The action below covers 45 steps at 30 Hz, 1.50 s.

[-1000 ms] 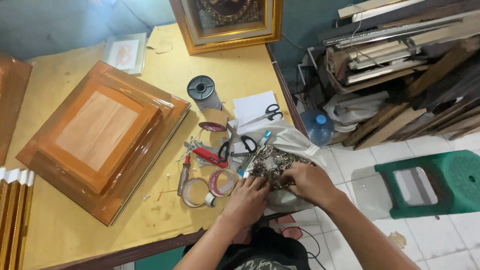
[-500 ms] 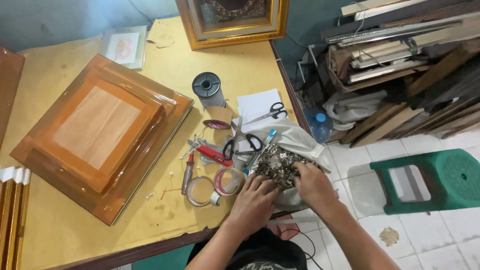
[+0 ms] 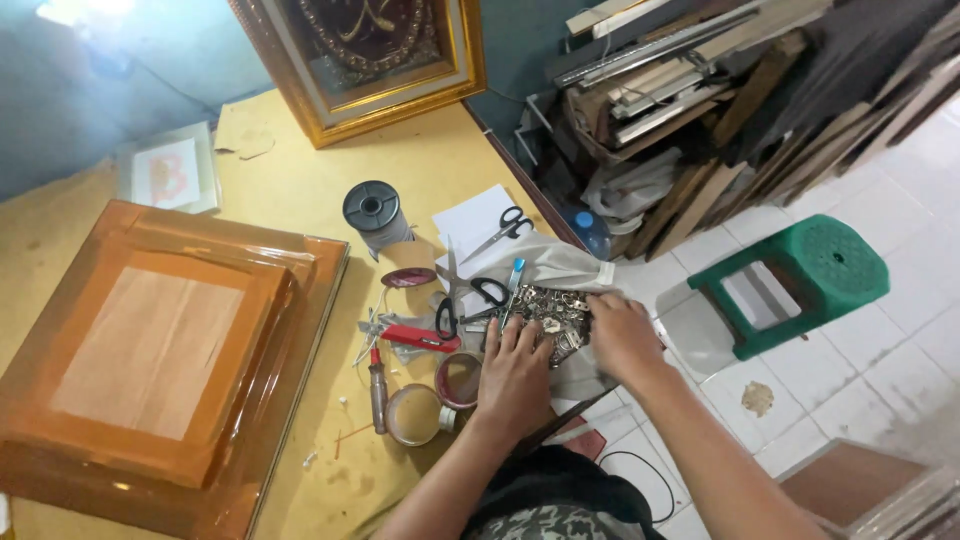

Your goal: Securing wire and metal clips to the back of picture frames in a workshop.

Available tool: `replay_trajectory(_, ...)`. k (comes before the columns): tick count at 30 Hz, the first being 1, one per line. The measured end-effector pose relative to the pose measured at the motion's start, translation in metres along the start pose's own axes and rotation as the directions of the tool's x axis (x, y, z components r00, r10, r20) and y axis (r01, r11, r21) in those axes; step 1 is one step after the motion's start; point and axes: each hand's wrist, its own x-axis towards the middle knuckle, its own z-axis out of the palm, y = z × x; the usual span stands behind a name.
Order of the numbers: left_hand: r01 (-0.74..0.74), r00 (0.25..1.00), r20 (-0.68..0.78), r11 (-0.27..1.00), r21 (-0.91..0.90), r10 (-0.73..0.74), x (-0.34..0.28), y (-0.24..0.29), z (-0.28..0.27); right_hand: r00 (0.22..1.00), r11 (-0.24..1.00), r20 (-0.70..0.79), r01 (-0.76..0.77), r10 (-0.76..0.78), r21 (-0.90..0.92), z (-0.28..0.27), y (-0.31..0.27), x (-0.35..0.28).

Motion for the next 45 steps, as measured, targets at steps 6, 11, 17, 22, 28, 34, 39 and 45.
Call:
replay_trajectory(6,0.001,0.994,0.107,0.995,-0.096,0.009,-0.003,0.001,-0.019,0.999,0.997,-0.022,0.043,-0.042,0.061,-0.012,-0.071,-0.044)
replay_trajectory(11,-0.051,0.998,0.026,0.994,-0.094,0.054,-0.005,0.001,-0.026,0.992,0.865,-0.035,-0.088,0.120,0.494,-0.025,-0.051,-0.048)
replay_trajectory(17,-0.116,0.993,-0.029,0.986,-0.116,0.113,-0.009,0.004,-0.008,0.958,0.895,-0.054,-0.243,0.282,0.374,-0.033,-0.019,-0.027)
replay_trajectory(22,-0.093,0.996,0.017,0.995,-0.023,0.093,-0.004,0.004,0.002,0.966,0.930,0.014,-0.254,0.260,0.266,-0.018,-0.010,-0.014)
replay_trajectory(28,0.118,0.976,0.182,0.993,0.001,-0.116,0.019,0.006,-0.005,0.957,0.924,0.083,-0.291,0.279,0.248,-0.018,-0.002,-0.005)
replay_trajectory(34,0.017,0.993,0.117,0.999,-0.032,-0.013,0.030,0.006,0.009,0.974,0.945,0.109,-0.222,0.201,0.240,-0.028,0.002,0.001)
replay_trajectory(39,0.040,0.990,0.134,0.996,0.082,-0.051,0.033,-0.003,0.032,0.973,0.953,0.115,-0.221,0.201,0.207,-0.028,0.000,0.003)
replay_trajectory(45,0.047,0.965,-0.253,0.996,-0.081,-0.066,0.038,-0.006,0.032,0.956,0.882,0.190,-0.282,0.224,0.378,-0.032,0.009,0.010)
